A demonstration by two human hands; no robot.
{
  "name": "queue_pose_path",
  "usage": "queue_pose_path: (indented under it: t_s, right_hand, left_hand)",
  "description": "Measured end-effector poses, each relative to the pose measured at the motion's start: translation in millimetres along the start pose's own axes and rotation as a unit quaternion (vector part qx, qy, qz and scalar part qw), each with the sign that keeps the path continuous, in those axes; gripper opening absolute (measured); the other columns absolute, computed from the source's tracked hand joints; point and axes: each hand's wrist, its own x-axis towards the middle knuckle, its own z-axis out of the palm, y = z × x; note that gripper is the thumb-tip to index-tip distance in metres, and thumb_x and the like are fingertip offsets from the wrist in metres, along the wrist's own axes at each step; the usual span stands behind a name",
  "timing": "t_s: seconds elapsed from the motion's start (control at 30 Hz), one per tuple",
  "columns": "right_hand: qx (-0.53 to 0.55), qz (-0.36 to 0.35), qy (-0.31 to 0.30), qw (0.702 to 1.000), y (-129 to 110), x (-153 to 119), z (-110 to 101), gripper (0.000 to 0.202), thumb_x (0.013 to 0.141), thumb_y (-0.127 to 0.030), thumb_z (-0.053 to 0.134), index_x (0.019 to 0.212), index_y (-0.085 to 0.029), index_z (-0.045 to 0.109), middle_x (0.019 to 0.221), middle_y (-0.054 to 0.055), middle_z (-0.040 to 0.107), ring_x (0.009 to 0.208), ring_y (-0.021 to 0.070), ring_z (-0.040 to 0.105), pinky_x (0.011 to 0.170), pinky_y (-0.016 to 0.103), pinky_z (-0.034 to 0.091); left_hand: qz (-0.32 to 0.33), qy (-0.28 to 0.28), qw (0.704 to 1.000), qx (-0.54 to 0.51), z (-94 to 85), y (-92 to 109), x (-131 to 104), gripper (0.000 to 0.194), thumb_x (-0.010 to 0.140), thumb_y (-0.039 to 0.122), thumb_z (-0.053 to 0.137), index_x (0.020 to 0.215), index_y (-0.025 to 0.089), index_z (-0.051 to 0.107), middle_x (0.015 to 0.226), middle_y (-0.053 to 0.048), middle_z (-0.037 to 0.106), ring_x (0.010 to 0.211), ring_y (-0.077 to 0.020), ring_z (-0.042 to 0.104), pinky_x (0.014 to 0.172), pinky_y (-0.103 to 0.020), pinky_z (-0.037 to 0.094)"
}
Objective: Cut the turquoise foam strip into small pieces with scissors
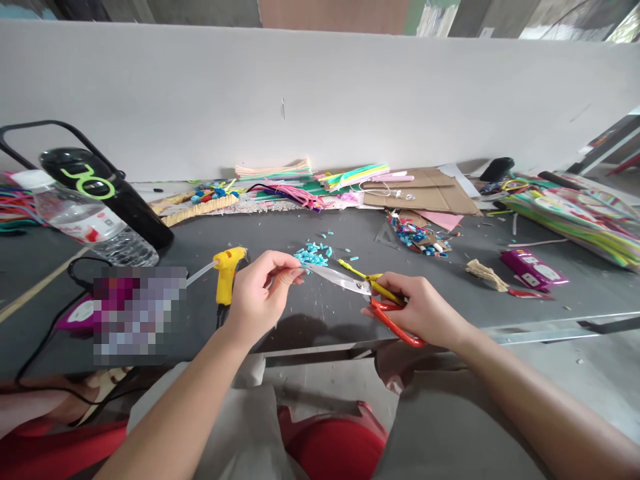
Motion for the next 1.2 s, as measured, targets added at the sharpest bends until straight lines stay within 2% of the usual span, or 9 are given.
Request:
queue_pose_path:
  t_s: [0.17,0.37,0.7,1.2]
  right_hand:
    - [-0.006,-0.009,-0.001,1.000,0.3,-1.0,0.7,0.034,0.078,-0.048,0.076,0.082,-0.021,0.055,0.071,-0.005,0.043,0.068,0.0134,0.031,0.059,0.025,0.032]
    - [-0.001,-0.009,-0.002,1.000,-0.6,-0.9,1.1,0.038,0.078,-0.048,0.075,0.077,-0.021,0.049,0.070,-0.005,0.039,0.067,0.0131,0.029,0.058,0.025,0.030]
    - [-0.006,-0.002,-0.004,1.000,-2.7,-1.7,0.7,0.044,0.079,-0.056,0.072,0.074,-0.021,0.045,0.068,-0.006,0.036,0.066,0.0126,0.027,0.057,0.025,0.028]
    - [-0.020,-0.006,-0.006,1.000,0.5,-1.1,1.5,0.040,0.081,-0.051,0.070,0.074,-0.021,0.044,0.068,-0.006,0.036,0.067,0.0133,0.027,0.057,0.025,0.028]
  left_hand:
    - [0.029,-0.001,1.000,-0.005,0.0,-0.8,-0.8,0.006,0.094,0.022,0.061,0.090,0.021,0.066,0.084,-0.002,0.075,0.067,-0.0141,0.072,0.063,-0.026,0.060]
    - [0.012,-0.005,1.000,0.006,-0.9,-2.1,-1.2,0.008,0.095,0.024,0.061,0.089,0.021,0.066,0.083,-0.003,0.075,0.067,-0.0145,0.072,0.064,-0.026,0.060]
    - [0.029,-0.011,0.999,0.007,-1.9,-0.6,0.2,0.006,0.094,0.019,0.061,0.090,0.021,0.064,0.082,-0.001,0.074,0.067,-0.0136,0.071,0.063,-0.025,0.059]
    - [0.019,-0.023,0.999,0.015,-1.0,-2.0,-0.7,0.008,0.095,0.023,0.059,0.090,0.022,0.064,0.082,-0.002,0.074,0.067,-0.0151,0.071,0.064,-0.028,0.060]
